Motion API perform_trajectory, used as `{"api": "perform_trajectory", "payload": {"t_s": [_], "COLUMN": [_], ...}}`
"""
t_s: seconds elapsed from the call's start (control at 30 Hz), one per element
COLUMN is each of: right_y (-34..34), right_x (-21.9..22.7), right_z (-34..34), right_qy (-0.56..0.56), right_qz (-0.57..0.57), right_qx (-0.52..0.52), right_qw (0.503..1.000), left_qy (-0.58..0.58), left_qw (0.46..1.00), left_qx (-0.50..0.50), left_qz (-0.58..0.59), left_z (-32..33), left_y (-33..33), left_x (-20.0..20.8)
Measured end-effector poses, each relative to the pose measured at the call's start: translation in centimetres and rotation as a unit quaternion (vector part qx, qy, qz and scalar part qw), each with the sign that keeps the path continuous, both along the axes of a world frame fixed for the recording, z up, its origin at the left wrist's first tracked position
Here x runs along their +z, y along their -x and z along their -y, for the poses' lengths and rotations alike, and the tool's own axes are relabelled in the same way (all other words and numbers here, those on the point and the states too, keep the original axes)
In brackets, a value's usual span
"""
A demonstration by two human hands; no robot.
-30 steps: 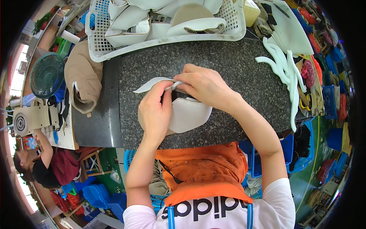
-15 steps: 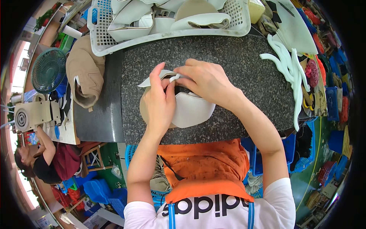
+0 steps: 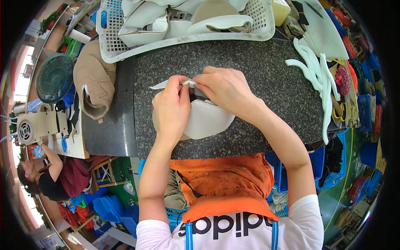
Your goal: The person assembles shoe uppers by inserting foam padding strips into collar linings and fitting the assembled linings into the shoe uppers by hand.
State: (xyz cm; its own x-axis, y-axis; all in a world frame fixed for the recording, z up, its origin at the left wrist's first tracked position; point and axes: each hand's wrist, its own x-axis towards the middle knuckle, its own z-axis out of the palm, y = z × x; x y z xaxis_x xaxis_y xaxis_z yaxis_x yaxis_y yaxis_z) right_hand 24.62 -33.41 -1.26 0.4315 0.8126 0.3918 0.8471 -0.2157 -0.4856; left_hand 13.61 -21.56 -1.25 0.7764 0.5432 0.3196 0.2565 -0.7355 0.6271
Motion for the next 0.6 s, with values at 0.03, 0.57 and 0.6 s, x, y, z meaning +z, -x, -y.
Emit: {"api": "perform_trajectory", "payload": {"t_s": [0.03,0.57,0.6], "right_y": [0.0,0.0,1.0], "right_x": [0.1,0.8,2.4], "right_z": [0.0,4.7,4.5], "right_qy": [0.003,-0.080,-0.099], "right_qz": [0.004,0.172,0.061], "right_qx": [0.000,0.166,0.121], "right_qw": [1.000,0.968,0.986], "left_qy": [0.001,0.203,0.145], "left_qw": [1.000,0.947,0.950], "left_qx": [-0.001,-0.238,-0.253], "left_qz": [0.001,-0.072,-0.112], "left_z": [0.0,3.7,4.4], "left_y": [-0.1,8.9,8.4], "left_x": [0.0,3.9,3.6]}}
